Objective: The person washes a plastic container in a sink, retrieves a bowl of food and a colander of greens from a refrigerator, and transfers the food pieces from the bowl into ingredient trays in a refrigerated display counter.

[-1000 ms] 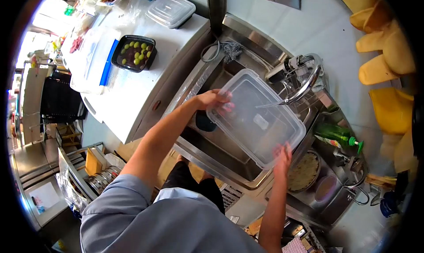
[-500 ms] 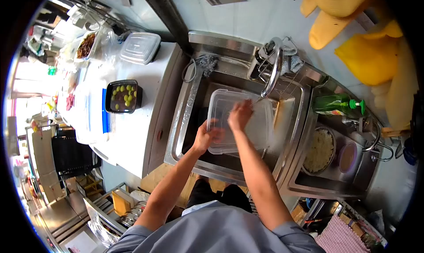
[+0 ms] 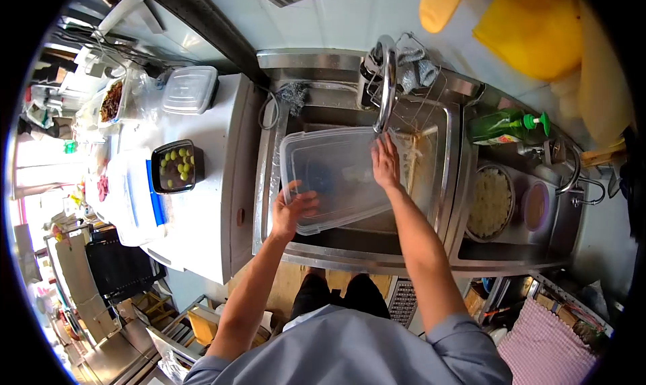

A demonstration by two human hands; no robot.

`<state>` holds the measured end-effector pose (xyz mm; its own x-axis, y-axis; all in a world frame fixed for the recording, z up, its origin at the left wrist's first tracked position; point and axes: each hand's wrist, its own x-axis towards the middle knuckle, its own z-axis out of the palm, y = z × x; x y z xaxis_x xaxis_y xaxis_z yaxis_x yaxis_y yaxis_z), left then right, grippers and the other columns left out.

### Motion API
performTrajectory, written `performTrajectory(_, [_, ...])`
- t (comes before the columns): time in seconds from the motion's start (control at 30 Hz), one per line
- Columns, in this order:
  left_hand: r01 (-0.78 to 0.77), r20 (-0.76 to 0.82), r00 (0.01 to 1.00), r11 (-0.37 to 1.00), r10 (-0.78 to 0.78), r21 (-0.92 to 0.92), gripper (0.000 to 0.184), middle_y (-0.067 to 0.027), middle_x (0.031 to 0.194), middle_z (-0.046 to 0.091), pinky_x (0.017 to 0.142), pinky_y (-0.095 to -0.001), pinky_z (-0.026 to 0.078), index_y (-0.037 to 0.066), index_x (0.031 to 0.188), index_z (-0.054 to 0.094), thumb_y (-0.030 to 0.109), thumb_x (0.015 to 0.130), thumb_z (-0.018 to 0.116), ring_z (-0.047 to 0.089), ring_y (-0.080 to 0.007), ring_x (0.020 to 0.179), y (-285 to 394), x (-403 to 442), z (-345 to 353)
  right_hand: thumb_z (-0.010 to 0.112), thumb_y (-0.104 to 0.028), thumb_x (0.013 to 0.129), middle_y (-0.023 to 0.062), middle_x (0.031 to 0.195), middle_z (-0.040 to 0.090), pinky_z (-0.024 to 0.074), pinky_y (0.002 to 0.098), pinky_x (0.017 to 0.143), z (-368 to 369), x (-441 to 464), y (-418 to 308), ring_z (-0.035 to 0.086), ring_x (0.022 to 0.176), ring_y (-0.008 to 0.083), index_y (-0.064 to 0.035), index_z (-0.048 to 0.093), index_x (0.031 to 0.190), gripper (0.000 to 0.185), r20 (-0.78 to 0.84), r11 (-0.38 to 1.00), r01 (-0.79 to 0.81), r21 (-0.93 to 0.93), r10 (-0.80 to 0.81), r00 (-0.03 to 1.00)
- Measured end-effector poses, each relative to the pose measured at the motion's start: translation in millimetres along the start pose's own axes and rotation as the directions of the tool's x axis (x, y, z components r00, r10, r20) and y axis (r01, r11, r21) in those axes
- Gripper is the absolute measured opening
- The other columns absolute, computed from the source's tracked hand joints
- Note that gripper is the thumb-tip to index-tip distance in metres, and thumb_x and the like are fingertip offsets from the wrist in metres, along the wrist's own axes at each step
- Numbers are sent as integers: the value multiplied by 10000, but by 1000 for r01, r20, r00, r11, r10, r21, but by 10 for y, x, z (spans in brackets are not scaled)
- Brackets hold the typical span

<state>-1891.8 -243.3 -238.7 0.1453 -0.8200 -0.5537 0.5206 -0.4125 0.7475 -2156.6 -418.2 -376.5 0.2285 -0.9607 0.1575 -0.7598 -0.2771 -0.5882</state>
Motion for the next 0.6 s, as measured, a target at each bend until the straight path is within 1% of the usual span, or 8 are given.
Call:
performTrajectory(0.07, [-29, -46, 998, 998, 31, 47, 432, -218, 1146, 688, 794, -436, 616, 43, 1391, 446, 109, 986, 583, 720, -308, 966, 80, -113, -19, 525, -191, 1013, 226, 1528, 388, 368, 509, 1117, -377, 9, -98, 395, 1385, 416, -85, 417, 1487, 498, 98, 969, 175, -176, -160, 982])
performTrajectory(0.2, [-156, -103, 982, 988, 156, 9, 474, -242, 1158, 673, 783, -446, 621, 30, 1395, 440, 148, 974, 622, 717, -338, 971, 82, -274, -58, 541, -143, 999, 240, 1445, 485, 425, 495, 1071, -312, -336, 79, 501, 1298, 415, -116, 370, 1512, 541, 89, 988, 38, -151, -25, 996])
performTrajectory(0.27, [-257, -119, 955, 958, 272, 129, 505, -241, 1170, 669, 786, -447, 617, 18, 1405, 435, 204, 983, 640, 715, -332, 979, 120, -357, 7, 538, -35, 977, 229, 1186, 638, 530, 450, 846, -159, -497, -4, 659, 994, 364, -207, 344, 1529, 610, 120, 930, -211, 300, 183, 976])
performTrajectory(0.3, [-290, -145, 940, 946, 311, 145, 522, -235, 1155, 677, 788, -441, 614, -3, 1399, 433, 236, 986, 645, 717, -328, 971, 107, -379, 23, 518, 22, 958, 125, 897, 654, 532, 381, 691, -159, -508, -135, 637, 740, 290, -160, 464, 1407, 488, 77, 895, -286, 343, 277, 958])
performTrajectory(0.33, [-291, -141, 939, 944, 312, 153, 522, -235, 1155, 677, 788, -441, 614, -3, 1399, 433, 236, 986, 645, 717, -328, 971, 138, -406, 31, 518, 22, 958, 125, 897, 654, 532, 381, 691, 103, -577, -10, 637, 740, 290, -160, 464, 1407, 488, 74, 892, -288, 349, 280, 957])
performTrajectory(0.47, [-373, -147, 899, 898, 412, 233, 494, -235, 1129, 690, 788, -417, 613, -27, 1383, 443, 210, 993, 634, 722, -328, 954, 192, -536, 38, 526, 24, 947, 5, 828, 590, 514, 313, 662, 527, -745, -4, 614, 747, 199, -96, 533, 1080, 179, 212, 383, -468, 796, 549, 809])
performTrajectory(0.53, [-424, -155, 868, 867, 472, 263, 472, -243, 1126, 688, 791, -417, 614, -29, 1371, 453, 201, 997, 626, 721, -333, 957, 250, -619, 32, 528, -36, 968, 20, 835, 603, 524, 325, 661, 502, -695, -302, 629, 791, 170, -54, 563, 1032, 75, 391, -195, -346, 918, 597, 701])
performTrajectory(0.6, [-444, -178, 847, 850, 501, 282, 461, -249, 1115, 688, 796, -422, 615, -31, 1360, 458, 200, 998, 625, 721, -338, 952, 288, -743, 33, 529, -75, 980, 27, 789, 606, 523, 326, 630, 335, -563, -603, 630, 732, 164, -37, 577, 953, 67, 428, -77, -483, 872, 598, 678])
